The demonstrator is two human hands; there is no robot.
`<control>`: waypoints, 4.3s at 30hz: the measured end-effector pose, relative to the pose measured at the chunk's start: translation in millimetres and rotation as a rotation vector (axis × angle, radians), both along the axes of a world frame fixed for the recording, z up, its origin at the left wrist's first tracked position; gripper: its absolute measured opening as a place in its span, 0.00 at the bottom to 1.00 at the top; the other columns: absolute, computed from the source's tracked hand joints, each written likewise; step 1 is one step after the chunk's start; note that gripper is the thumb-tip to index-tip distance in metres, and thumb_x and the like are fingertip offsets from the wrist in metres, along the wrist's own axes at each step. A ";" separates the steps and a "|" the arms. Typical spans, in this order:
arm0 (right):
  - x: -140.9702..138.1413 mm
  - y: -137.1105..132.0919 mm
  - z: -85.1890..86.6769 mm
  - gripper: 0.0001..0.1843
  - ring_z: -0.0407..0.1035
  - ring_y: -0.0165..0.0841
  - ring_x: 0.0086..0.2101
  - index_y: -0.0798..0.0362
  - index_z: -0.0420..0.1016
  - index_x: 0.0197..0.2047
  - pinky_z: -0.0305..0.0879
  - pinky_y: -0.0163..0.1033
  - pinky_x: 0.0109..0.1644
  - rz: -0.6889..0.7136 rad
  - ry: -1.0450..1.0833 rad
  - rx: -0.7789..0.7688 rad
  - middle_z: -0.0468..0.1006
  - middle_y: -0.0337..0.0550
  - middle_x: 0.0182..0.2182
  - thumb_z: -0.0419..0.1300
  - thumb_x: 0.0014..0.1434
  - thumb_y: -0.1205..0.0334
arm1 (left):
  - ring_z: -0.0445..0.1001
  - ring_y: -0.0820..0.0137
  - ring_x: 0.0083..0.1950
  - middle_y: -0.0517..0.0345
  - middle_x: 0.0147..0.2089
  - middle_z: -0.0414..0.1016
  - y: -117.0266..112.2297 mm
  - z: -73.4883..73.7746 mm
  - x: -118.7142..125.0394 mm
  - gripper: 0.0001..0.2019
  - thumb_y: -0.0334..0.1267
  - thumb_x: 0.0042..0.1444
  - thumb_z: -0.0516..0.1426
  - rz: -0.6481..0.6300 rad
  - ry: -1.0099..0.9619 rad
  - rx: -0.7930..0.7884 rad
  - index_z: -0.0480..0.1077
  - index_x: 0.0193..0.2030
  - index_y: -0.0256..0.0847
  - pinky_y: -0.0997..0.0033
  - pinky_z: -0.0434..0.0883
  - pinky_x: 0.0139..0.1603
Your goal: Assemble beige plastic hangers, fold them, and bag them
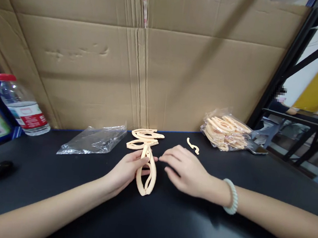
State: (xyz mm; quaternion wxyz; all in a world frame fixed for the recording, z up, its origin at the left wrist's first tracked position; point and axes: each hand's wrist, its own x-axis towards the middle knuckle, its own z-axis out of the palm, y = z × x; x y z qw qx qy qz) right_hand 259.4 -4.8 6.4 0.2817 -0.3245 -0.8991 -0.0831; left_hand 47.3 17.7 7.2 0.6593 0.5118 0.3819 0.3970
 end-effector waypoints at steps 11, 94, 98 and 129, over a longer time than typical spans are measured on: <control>-10.5 -4.7 -19.8 0.06 0.62 0.40 0.47 0.53 0.70 0.40 0.61 0.48 0.53 0.126 -0.118 -0.047 0.73 0.47 0.41 0.55 0.67 0.61 | 0.70 0.68 0.35 0.60 0.33 0.71 -5.3 -13.5 0.5 0.16 0.49 0.57 0.57 -0.095 0.243 0.350 0.66 0.45 0.40 0.69 0.70 0.37; 7.4 -1.8 -11.3 0.16 0.60 0.40 0.54 0.58 0.72 0.51 0.61 0.47 0.58 0.277 -0.242 0.021 0.73 0.49 0.52 0.49 0.64 0.75 | 0.75 0.65 0.41 0.58 0.36 0.73 -2.2 -15.0 -2.3 0.20 0.43 0.56 0.61 -0.102 0.209 0.226 0.66 0.54 0.42 0.73 0.73 0.35; 7.1 -1.7 -12.4 0.17 0.60 0.39 0.55 0.57 0.71 0.52 0.61 0.47 0.57 0.272 -0.248 0.008 0.73 0.50 0.52 0.48 0.65 0.74 | 0.75 0.68 0.39 0.57 0.41 0.74 -1.5 -14.8 -2.8 0.21 0.40 0.54 0.62 -0.097 0.183 0.245 0.66 0.54 0.41 0.71 0.75 0.39; 2.5 3.8 -22.2 0.18 0.70 0.39 0.51 0.52 0.74 0.53 0.65 0.49 0.58 0.292 0.815 -1.029 0.75 0.49 0.53 0.60 0.59 0.67 | 0.76 0.65 0.39 0.53 0.41 0.78 -5.1 -14.0 -3.9 0.17 0.43 0.55 0.60 0.024 0.318 0.365 0.72 0.50 0.40 0.69 0.74 0.38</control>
